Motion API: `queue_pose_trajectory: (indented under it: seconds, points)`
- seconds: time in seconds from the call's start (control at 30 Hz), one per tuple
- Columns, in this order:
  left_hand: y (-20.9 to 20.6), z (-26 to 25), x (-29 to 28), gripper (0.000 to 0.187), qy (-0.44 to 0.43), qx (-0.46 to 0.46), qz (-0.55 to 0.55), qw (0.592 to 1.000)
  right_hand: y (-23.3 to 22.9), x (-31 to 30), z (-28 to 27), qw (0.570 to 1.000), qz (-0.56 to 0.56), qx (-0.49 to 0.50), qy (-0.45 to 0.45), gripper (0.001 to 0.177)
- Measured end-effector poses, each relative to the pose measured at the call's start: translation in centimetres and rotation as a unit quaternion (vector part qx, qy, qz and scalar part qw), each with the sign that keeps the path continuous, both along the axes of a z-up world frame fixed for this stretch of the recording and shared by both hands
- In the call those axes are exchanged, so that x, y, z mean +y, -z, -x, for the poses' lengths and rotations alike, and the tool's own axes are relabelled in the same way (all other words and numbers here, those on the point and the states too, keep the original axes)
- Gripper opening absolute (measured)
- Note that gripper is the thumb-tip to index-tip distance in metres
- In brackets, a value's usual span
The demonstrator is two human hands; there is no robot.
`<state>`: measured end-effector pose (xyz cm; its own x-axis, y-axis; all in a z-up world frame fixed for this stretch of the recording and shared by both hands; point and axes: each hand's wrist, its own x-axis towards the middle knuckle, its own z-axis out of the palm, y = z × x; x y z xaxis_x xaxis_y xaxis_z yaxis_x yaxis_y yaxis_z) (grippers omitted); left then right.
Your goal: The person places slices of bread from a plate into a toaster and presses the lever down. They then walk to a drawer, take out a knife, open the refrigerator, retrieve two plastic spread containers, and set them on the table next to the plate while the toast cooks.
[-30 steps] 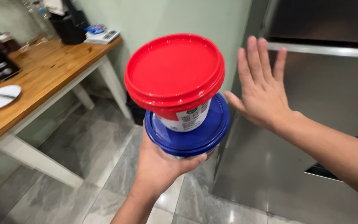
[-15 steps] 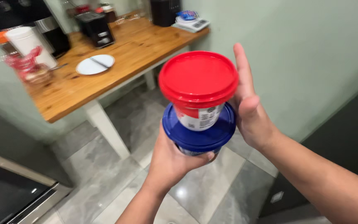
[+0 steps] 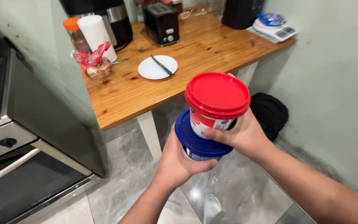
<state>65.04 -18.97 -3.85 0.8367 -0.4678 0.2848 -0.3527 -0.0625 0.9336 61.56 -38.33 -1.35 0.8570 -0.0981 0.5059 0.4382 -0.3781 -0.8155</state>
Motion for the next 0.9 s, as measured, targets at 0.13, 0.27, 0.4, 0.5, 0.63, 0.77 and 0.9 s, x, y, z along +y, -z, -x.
queue_pose_trajectory:
  seconds: [0.13, 0.27, 0.4, 0.5, 0.63, 0.77, 0.9]
  points:
    - [0.9, -7.8, -1.5, 0.109, -0.018, 0.002, 0.028, 0.999, -0.2, -1.4, -8.3, 0.995, -0.066, 0.041, -0.062, 0.081]
    - [0.2, -14.6, -4.1, 0.107, -0.043, -0.009, 0.043, 0.998, -1.0, -3.5, -15.8, 0.996, -0.036, 0.01, -0.081, 0.076]
    - [-1.6, -22.0, -6.1, 0.11, -0.071, -0.032, 0.041, 0.996, -3.9, -5.3, -24.1, 0.994, 0.006, -0.017, -0.105, 0.075]
    - [-0.7, -25.8, -6.8, 0.105, -0.1, -0.042, 0.052, 0.993, -3.9, -6.2, -29.1, 0.983, -0.062, 0.008, -0.17, 0.071]
    - [-0.6, -31.8, -7.3, 0.104, -0.114, -0.009, 0.089, 0.989, -4.5, -6.6, -35.1, 0.985, -0.041, -0.014, -0.168, 0.067]
    - [1.1, -37.1, -6.1, 0.103, -0.132, 0.073, 0.149, 0.977, -2.9, -7.0, -40.9, 0.978, -0.084, 0.0, -0.189, 0.067]
    - [1.7, -42.0, -3.5, 0.103, -0.209, 0.022, 0.116, 0.971, -2.3, -7.1, -46.7, 0.982, -0.081, -0.015, -0.17, 0.07]
